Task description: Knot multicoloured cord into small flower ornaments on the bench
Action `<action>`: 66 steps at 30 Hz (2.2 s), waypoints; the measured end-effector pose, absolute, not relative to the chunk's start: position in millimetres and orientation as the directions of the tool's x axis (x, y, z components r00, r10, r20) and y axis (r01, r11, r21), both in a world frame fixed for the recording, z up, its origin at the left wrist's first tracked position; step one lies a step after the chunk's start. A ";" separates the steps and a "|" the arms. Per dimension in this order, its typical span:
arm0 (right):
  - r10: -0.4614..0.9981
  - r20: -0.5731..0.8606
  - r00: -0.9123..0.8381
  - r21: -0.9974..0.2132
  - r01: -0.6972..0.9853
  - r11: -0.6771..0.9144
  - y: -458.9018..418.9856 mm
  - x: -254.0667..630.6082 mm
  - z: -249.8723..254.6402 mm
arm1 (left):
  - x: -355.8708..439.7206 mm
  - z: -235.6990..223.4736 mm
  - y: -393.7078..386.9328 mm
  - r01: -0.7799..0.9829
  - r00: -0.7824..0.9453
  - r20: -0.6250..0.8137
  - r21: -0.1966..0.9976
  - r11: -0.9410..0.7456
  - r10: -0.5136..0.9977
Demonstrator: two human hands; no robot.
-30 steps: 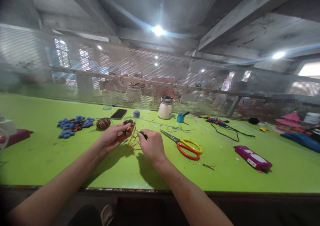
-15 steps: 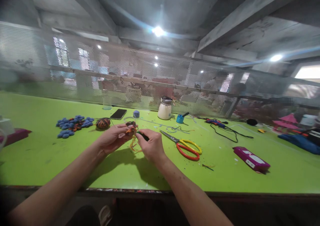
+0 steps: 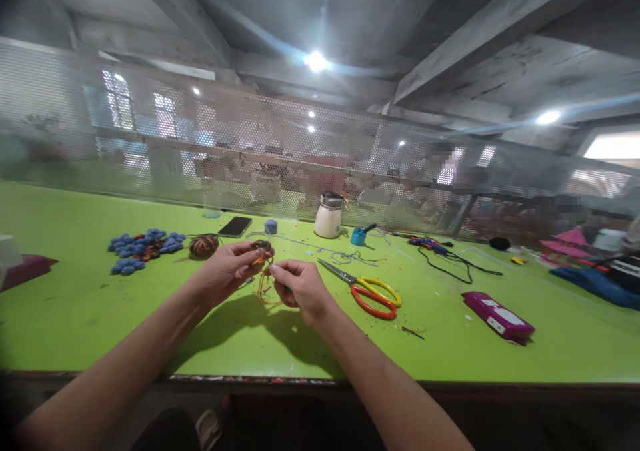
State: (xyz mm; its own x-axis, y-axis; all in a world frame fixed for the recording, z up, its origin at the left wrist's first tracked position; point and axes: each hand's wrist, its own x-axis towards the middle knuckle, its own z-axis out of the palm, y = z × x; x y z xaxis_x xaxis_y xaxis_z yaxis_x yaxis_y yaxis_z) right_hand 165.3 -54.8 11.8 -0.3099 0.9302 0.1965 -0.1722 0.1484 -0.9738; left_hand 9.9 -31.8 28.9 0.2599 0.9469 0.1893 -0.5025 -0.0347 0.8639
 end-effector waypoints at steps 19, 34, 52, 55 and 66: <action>0.833 0.520 -0.190 -0.806 0.214 0.552 -49.0 169.4 8.3 | -1.6 24.2 -28.6 -0.500 0.430 0.149 0.861 0.098 0.891; 0.636 0.715 -0.289 -0.489 0.444 0.751 -54.6 187.6 25.5 | -7.9 29.3 -34.4 -0.528 0.482 0.182 0.841 0.118 0.857; 0.426 0.843 -0.328 -0.130 0.644 0.754 -51.6 194.8 21.1 | -11.5 32.7 -32.1 -0.596 0.373 0.219 0.801 0.051 0.902; 0.442 0.846 -0.298 -0.205 0.584 0.786 -57.3 191.9 23.8 | -12.5 29.9 -30.0 -0.592 0.373 0.219 0.805 0.049 0.901; 0.440 0.840 -0.319 -0.170 0.616 0.770 -58.2 188.2 21.0 | -11.6 31.3 -31.1 -0.573 0.396 0.192 0.816 0.079 0.898</action>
State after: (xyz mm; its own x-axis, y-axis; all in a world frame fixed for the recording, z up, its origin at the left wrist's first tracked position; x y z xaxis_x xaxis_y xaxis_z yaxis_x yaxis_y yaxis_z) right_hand 188.2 -58.2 21.0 -0.3186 0.4398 0.8397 0.6155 0.7697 -0.1696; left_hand -11.6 -31.1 31.3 0.3963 0.8979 0.1917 -0.5731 0.0788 0.8157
